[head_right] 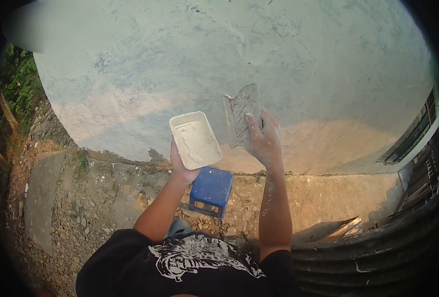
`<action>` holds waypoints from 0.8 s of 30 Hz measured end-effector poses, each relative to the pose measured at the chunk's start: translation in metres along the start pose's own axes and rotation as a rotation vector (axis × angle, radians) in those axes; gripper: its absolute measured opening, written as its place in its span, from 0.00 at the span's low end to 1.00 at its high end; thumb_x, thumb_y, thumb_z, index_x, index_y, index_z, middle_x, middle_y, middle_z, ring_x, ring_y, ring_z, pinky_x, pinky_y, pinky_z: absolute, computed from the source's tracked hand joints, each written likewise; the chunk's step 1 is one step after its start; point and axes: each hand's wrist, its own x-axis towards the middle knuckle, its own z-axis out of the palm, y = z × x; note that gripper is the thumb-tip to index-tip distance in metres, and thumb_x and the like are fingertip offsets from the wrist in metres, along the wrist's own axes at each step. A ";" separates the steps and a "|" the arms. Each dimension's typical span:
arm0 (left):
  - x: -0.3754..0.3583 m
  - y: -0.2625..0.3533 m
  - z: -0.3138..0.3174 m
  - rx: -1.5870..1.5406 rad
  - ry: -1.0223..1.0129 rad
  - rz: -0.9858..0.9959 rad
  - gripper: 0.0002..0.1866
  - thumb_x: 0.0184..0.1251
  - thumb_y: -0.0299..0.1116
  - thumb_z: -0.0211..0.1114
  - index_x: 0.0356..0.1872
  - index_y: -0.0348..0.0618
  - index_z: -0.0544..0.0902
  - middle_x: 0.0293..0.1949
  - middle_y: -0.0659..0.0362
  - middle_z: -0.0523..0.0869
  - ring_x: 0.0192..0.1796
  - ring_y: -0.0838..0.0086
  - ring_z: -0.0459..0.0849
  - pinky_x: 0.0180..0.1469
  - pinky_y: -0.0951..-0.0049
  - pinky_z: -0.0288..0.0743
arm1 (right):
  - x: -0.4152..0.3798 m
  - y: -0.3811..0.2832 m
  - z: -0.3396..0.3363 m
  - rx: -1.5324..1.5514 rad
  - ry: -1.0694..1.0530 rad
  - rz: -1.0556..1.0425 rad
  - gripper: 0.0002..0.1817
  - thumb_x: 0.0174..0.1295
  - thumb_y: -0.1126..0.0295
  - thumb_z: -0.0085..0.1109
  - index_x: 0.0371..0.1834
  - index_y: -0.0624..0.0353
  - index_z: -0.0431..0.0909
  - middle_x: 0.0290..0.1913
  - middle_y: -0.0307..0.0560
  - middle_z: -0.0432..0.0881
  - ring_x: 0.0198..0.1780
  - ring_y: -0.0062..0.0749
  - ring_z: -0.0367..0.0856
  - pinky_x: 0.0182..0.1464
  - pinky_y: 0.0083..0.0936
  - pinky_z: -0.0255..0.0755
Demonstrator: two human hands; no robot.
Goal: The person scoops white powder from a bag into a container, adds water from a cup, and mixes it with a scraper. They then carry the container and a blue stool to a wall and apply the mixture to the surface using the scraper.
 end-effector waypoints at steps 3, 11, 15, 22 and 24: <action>0.006 0.025 -0.007 -0.038 0.002 -0.015 0.29 0.79 0.58 0.43 0.69 0.52 0.73 0.64 0.60 0.80 0.65 0.59 0.79 0.67 0.50 0.73 | 0.016 -0.015 0.018 -0.144 -0.171 -0.106 0.15 0.72 0.67 0.57 0.51 0.71 0.78 0.35 0.59 0.84 0.34 0.38 0.82 0.41 0.33 0.75; 0.045 0.107 -0.027 0.213 0.065 0.085 0.34 0.80 0.62 0.40 0.73 0.51 0.69 0.67 0.56 0.78 0.68 0.59 0.77 0.69 0.50 0.71 | 0.093 -0.040 0.119 -0.687 -0.469 -0.474 0.13 0.67 0.71 0.59 0.52 0.62 0.79 0.36 0.53 0.86 0.35 0.45 0.85 0.39 0.43 0.75; 0.064 0.162 -0.025 0.214 0.167 0.194 0.33 0.81 0.61 0.39 0.73 0.49 0.68 0.67 0.54 0.77 0.67 0.58 0.77 0.69 0.51 0.72 | 0.141 -0.049 0.206 -0.935 -0.555 -0.704 0.14 0.63 0.72 0.56 0.52 0.53 0.79 0.38 0.46 0.86 0.46 0.44 0.86 0.49 0.46 0.75; 0.121 0.251 -0.017 0.183 0.188 0.355 0.32 0.82 0.60 0.39 0.74 0.49 0.65 0.66 0.56 0.75 0.66 0.61 0.76 0.67 0.53 0.72 | 0.215 -0.089 0.330 -1.144 -0.674 -1.110 0.11 0.68 0.62 0.57 0.47 0.53 0.81 0.34 0.43 0.85 0.45 0.35 0.86 0.51 0.39 0.77; 0.135 0.279 -0.023 0.156 0.180 0.396 0.32 0.82 0.60 0.40 0.74 0.50 0.65 0.65 0.56 0.75 0.66 0.61 0.76 0.68 0.54 0.71 | 0.223 -0.099 0.353 -1.138 -0.748 -1.076 0.10 0.68 0.63 0.57 0.46 0.54 0.81 0.33 0.44 0.85 0.42 0.36 0.87 0.48 0.40 0.78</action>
